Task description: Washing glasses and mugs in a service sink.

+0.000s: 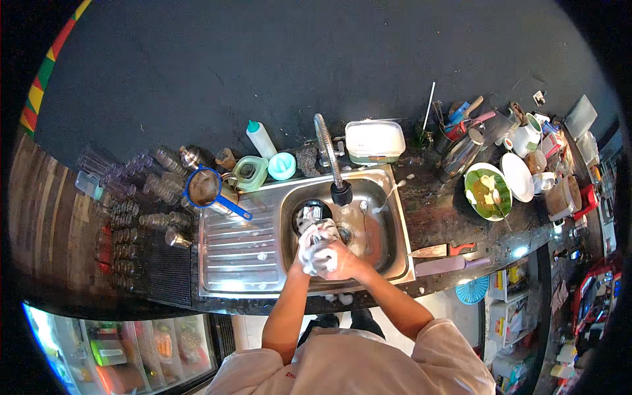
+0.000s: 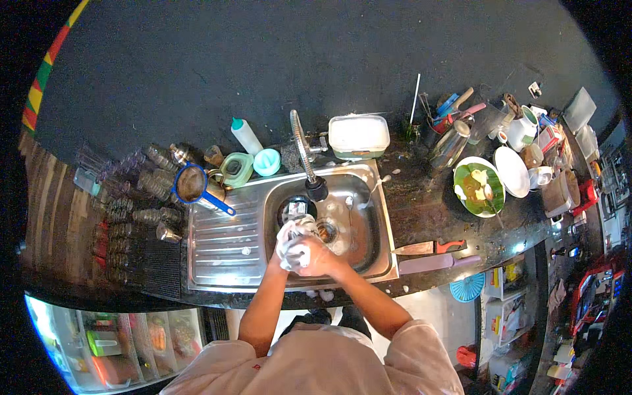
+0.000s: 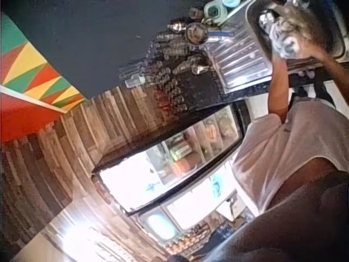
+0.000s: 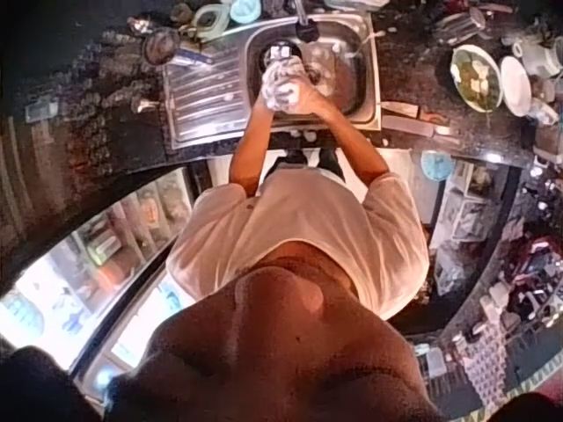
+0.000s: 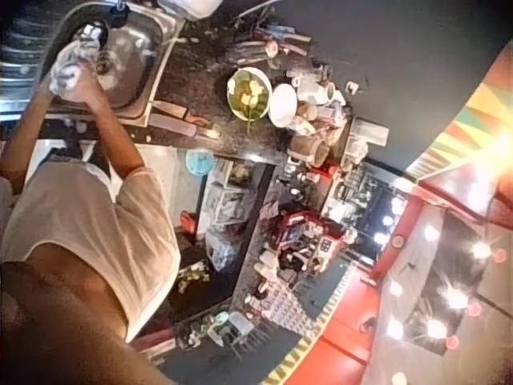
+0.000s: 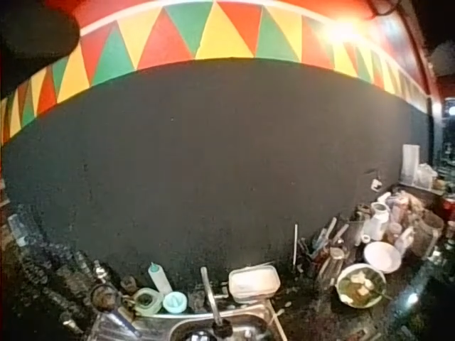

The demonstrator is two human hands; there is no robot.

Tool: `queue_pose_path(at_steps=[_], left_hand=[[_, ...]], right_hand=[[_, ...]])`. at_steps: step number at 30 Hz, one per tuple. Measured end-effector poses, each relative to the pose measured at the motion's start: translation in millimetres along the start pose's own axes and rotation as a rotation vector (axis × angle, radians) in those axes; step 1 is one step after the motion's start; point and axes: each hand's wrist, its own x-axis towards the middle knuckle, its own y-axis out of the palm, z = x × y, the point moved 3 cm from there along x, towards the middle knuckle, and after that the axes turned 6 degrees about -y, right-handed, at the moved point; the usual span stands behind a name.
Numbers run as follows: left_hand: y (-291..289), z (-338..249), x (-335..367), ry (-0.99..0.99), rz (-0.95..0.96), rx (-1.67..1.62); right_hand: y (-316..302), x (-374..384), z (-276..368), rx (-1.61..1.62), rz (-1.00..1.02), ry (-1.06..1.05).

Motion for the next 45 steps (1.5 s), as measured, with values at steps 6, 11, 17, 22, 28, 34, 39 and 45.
queue_pose_path(at_steps=[6,11,17,22,28,34,39,45], left_hand=[[23.5,23.0,0.1,0.037,-0.378,-0.06],[83.1,28.1,1.2,0.102,-0.23,-0.131],[22.7,21.2,-1.4,0.169,-0.136,-0.227],[58.2,17.1,-4.1,0.181,-0.169,-0.169],[40.3,29.2,-1.7,0.117,-0.148,-0.061],[56.6,34.1,3.4,0.054,0.038,-0.296],[59.8,13.7,-1.2,0.059,-0.151,-0.105],[35.7,22.9,-14.1,-0.008,-0.162,0.158]], right_hand=[[-21.6,-17.7,-51.0,0.878,-0.95,0.605],[-30.9,-19.3,-52.8,0.225,-0.848,0.428],[-45.6,8.3,11.4,-0.445,-0.762,0.367],[-36.2,21.0,21.7,-0.516,-0.517,0.174],[-22.2,17.8,41.5,-0.538,-0.373,0.008],[-26.9,-37.4,-71.3,-0.131,-0.695,0.887],[-4.8,-21.4,-10.9,-0.037,-0.606,0.224],[-23.4,-14.7,-15.1,-0.289,-0.61,0.52]])
